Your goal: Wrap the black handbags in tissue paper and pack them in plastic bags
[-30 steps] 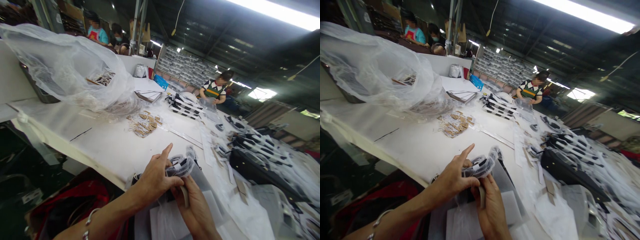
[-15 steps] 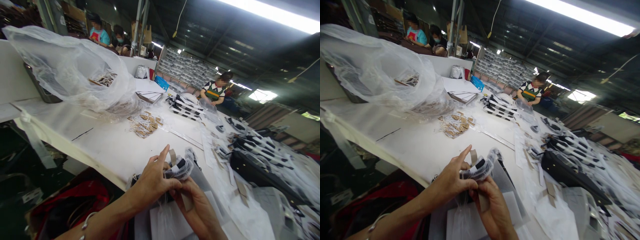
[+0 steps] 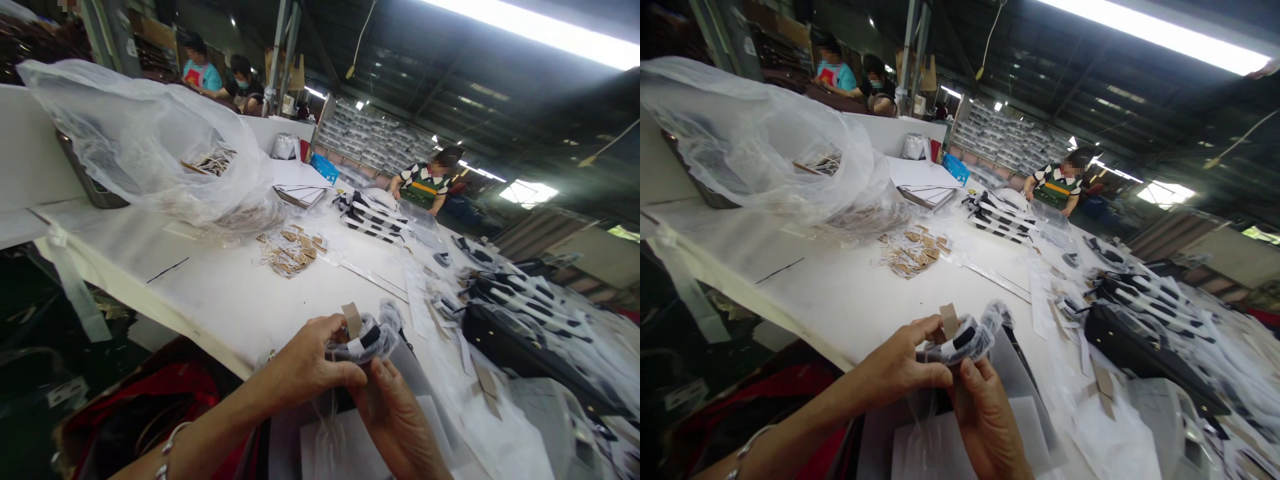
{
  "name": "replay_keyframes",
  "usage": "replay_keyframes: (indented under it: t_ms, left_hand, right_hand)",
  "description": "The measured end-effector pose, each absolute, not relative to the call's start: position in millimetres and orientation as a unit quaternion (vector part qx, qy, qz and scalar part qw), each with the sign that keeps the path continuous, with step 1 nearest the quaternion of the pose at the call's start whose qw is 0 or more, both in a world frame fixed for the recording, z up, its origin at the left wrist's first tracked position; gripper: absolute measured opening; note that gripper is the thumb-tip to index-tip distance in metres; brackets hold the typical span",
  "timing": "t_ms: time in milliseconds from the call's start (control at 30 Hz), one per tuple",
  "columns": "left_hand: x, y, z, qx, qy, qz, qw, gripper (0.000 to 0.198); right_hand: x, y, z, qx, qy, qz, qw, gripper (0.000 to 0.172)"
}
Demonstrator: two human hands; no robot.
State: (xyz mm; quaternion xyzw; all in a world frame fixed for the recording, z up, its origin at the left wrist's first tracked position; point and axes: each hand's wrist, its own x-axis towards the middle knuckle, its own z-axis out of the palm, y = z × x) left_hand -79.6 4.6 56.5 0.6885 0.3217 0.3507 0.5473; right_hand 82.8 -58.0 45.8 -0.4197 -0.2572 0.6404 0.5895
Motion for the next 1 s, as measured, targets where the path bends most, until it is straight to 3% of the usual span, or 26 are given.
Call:
replay_keyframes:
  t_ms: [100, 233, 333, 467, 533, 633, 767, 1000]
  left_hand:
    - [-86, 4, 57, 0.703, 0.279, 0.364, 0.544, 0.026]
    - [-86, 2, 52, 0.653, 0.316, 0.390, 0.566, 0.018]
    - [-84, 4, 50, 0.645, 0.333, 0.387, 0.569, 0.018]
    - [-80, 5, 49, 0.673, 0.358, 0.372, 0.530, 0.016]
    - [-77, 3, 48, 0.687, 0.358, 0.374, 0.511, 0.015]
    - [-73, 1, 48, 0.704, 0.362, 0.374, 0.483, 0.013]
    - [-74, 1, 49, 0.704, 0.343, 0.373, 0.497, 0.022]
    - [-79, 12, 41, 0.623, 0.296, 0.354, 0.632, 0.022]
  right_hand:
    - [81, -57, 50, -0.455, -0.298, 0.618, 0.568, 0.026]
    - [86, -58, 59, -0.562, -0.382, 0.541, 0.496, 0.036]
    - [99, -64, 71, -0.638, -0.510, 0.332, 0.473, 0.037]
    - [113, -61, 95, -0.591, -0.678, -0.022, 0.436, 0.017]
    - [113, -51, 104, -0.561, -0.731, -0.091, 0.378, 0.028]
    - [106, -31, 109, -0.552, -0.778, -0.054, 0.295, 0.032]
    - [98, -13, 105, -0.555, -0.786, 0.037, 0.269, 0.003]
    - [100, -18, 101, -0.453, -0.844, 0.094, 0.271, 0.007]
